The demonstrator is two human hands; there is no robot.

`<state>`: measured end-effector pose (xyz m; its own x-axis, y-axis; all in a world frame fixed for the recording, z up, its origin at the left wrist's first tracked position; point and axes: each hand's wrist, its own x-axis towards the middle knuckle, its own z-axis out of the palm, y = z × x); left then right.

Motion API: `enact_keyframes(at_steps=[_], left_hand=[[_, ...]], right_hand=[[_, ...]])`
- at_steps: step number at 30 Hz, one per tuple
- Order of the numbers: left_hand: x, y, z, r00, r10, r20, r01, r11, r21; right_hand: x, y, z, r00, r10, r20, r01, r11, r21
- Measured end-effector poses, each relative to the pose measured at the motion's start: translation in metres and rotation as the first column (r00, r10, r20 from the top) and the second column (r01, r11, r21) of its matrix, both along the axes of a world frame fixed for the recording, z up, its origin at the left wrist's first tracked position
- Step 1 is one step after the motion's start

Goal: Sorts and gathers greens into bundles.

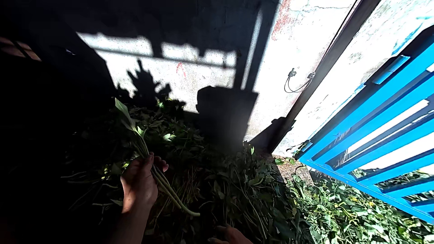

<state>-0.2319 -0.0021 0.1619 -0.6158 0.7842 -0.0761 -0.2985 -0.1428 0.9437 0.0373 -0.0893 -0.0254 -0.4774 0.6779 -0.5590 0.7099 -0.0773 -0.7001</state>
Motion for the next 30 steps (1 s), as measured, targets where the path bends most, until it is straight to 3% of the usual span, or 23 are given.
enact_keyframes(at_steps=[2, 4, 6, 8, 12, 16, 20, 23, 30], left_hand=[[0.007, 0.0, -0.006, 0.999, -0.04, 0.019, 0.042, 0.996, -0.076], [0.017, 0.001, -0.012, 0.993, -0.106, 0.045, 0.112, 0.981, -0.157], [0.026, 0.0, -0.02, 0.98, -0.186, 0.065, 0.195, 0.959, -0.207], [0.032, -0.001, -0.027, 0.963, -0.251, 0.099, 0.268, 0.935, -0.234], [0.04, -0.002, -0.031, 0.953, -0.267, 0.144, 0.297, 0.921, -0.254], [0.045, -0.005, -0.035, 0.946, -0.277, 0.168, 0.313, 0.913, -0.26], [0.046, -0.006, -0.037, 0.932, -0.31, 0.186, 0.351, 0.901, -0.256], [0.048, -0.007, -0.038, 0.919, -0.338, 0.204, 0.383, 0.888, -0.255], [0.053, -0.008, -0.047, 0.915, -0.345, 0.209, 0.393, 0.877, -0.276]], right_hand=[[0.025, 0.025, -0.019, 0.9, -0.339, 0.273, 0.292, 0.935, 0.199], [0.046, 0.043, -0.041, 0.697, -0.551, 0.459, 0.383, 0.827, 0.412], [0.067, 0.051, -0.058, 0.628, -0.556, 0.544, 0.393, 0.83, 0.395], [0.075, 0.051, -0.067, 0.64, -0.535, 0.551, 0.398, 0.845, 0.358], [0.054, 0.041, -0.052, 0.624, -0.746, 0.231, 0.562, 0.634, 0.532], [0.039, 0.031, -0.036, 0.551, -0.816, -0.176, 0.817, 0.485, 0.31], [0.015, 0.023, -0.007, 0.286, -0.787, -0.547, 0.925, 0.376, -0.056], [-0.001, 0.014, 0.008, 0.172, -0.753, -0.636, 0.88, 0.407, -0.245], [-0.035, -0.006, 0.035, 0.216, -0.634, -0.743, 0.74, 0.603, -0.3]])
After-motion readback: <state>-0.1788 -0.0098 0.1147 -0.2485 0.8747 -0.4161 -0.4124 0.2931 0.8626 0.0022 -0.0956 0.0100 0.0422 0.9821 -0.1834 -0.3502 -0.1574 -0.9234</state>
